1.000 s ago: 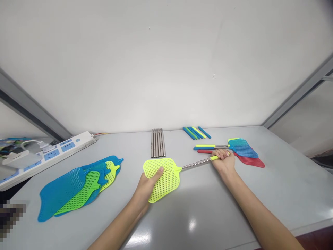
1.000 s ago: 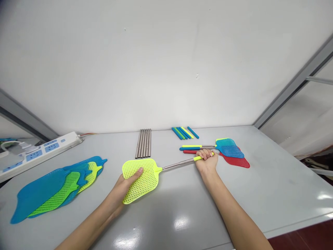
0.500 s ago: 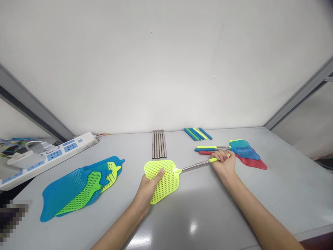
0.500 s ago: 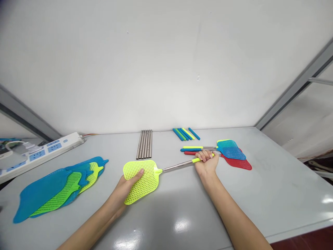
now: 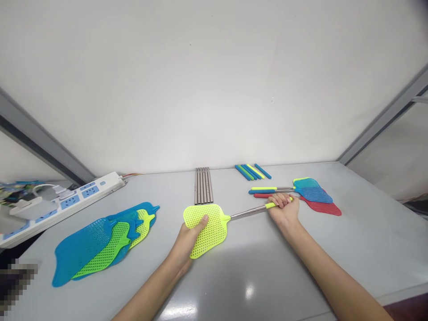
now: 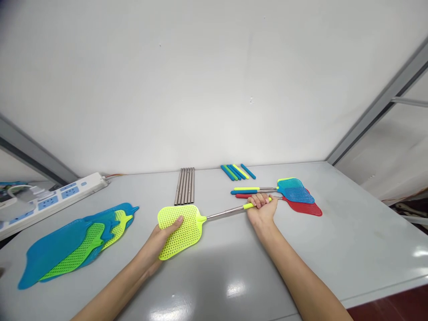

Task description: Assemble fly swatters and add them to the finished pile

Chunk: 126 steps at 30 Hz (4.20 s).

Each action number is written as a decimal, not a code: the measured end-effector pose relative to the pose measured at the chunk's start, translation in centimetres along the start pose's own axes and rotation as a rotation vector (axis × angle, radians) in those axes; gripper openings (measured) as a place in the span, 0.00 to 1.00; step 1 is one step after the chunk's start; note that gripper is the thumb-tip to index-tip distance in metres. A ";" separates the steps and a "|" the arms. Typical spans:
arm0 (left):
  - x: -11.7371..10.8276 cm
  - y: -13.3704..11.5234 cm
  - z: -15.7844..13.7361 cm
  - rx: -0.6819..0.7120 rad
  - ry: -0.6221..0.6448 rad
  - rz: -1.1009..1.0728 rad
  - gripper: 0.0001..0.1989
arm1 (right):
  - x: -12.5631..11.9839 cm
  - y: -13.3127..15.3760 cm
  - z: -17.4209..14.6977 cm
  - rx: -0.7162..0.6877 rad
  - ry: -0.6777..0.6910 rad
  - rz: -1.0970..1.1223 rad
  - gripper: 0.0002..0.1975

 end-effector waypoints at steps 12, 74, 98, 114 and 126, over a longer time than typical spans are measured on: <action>0.2 0.1 -0.1 -0.030 0.058 -0.032 0.16 | -0.5 -0.6 -0.5 0.028 -0.050 0.028 0.12; 2.6 5.8 -4.0 -0.125 0.041 -0.266 0.24 | 0.5 0.9 1.1 0.077 0.122 -0.054 0.13; 2.9 5.3 -4.2 -0.202 0.083 -0.238 0.25 | 0.7 -0.5 -0.2 0.137 0.127 -0.138 0.14; 2.8 5.3 -4.1 -0.213 0.042 -0.237 0.25 | 1.5 -0.7 0.4 0.239 0.087 -0.228 0.11; 2.4 5.5 -4.1 -0.190 -0.036 -0.236 0.24 | 0.0 -0.9 0.4 0.197 0.030 -0.091 0.11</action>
Point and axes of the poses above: each hand's wrist, its own z-axis towards the middle knuckle, its own x-axis out of the palm, y = z × x, the point moved 6 cm from there along z, towards the middle knuckle, and after that the axes turned 1 degree about -y, right-handed, at the moved point
